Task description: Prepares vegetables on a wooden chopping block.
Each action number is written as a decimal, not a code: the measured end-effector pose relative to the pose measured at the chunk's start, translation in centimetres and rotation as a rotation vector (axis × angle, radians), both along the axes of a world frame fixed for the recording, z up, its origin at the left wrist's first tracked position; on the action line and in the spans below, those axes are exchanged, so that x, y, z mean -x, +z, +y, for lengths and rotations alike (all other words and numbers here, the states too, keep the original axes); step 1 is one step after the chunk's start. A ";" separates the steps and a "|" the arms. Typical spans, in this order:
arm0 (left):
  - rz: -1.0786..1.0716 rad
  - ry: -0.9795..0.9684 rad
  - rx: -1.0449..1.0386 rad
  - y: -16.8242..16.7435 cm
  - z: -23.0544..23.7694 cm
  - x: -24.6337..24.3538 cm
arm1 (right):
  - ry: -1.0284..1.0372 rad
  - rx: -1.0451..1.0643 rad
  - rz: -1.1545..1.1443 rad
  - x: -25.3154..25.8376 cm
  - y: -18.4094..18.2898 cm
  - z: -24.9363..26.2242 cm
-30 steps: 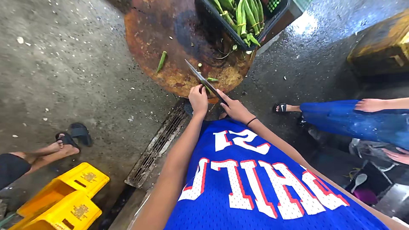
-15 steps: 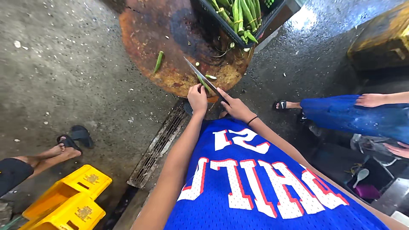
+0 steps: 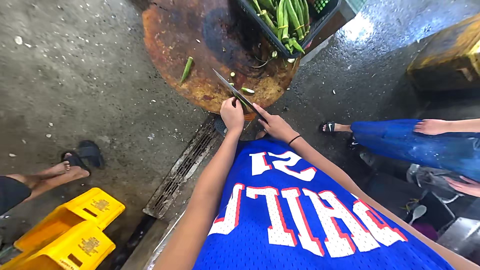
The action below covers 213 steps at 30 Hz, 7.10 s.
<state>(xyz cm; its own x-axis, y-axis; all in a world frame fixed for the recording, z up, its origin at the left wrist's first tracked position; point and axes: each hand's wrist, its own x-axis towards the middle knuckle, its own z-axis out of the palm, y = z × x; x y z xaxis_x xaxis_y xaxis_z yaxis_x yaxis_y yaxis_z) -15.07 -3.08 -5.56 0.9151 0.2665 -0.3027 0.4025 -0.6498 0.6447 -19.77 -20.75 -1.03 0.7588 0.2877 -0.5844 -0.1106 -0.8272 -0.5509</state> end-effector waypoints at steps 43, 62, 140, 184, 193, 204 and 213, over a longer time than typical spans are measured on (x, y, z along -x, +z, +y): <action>-0.227 -1.010 -0.352 2.0 2.4 -5.2 | -0.343 -0.323 0.086 3.1 4.0 -9.9; 0.125 -1.425 -0.426 4.4 -1.8 -9.0 | -0.932 -0.405 0.174 11.7 1.7 -10.4; -0.062 -0.178 -0.031 0.6 6.0 -4.3 | 0.120 0.119 0.037 -3.2 0.8 1.4; 0.111 -0.107 0.012 1.7 7.2 -1.6 | -0.137 -0.142 0.063 -0.5 -0.1 7.3; 0.097 -0.050 0.032 0.7 6.6 -1.3 | -0.130 -0.094 0.055 4.6 -1.9 4.7; 0.077 -0.134 -0.024 1.6 6.6 -2.2 | -0.318 -0.254 0.014 6.3 -0.1 -1.2; 0.209 -0.321 -0.333 3.9 3.4 -6.5 | -0.397 -0.218 -0.024 5.5 0.9 -6.6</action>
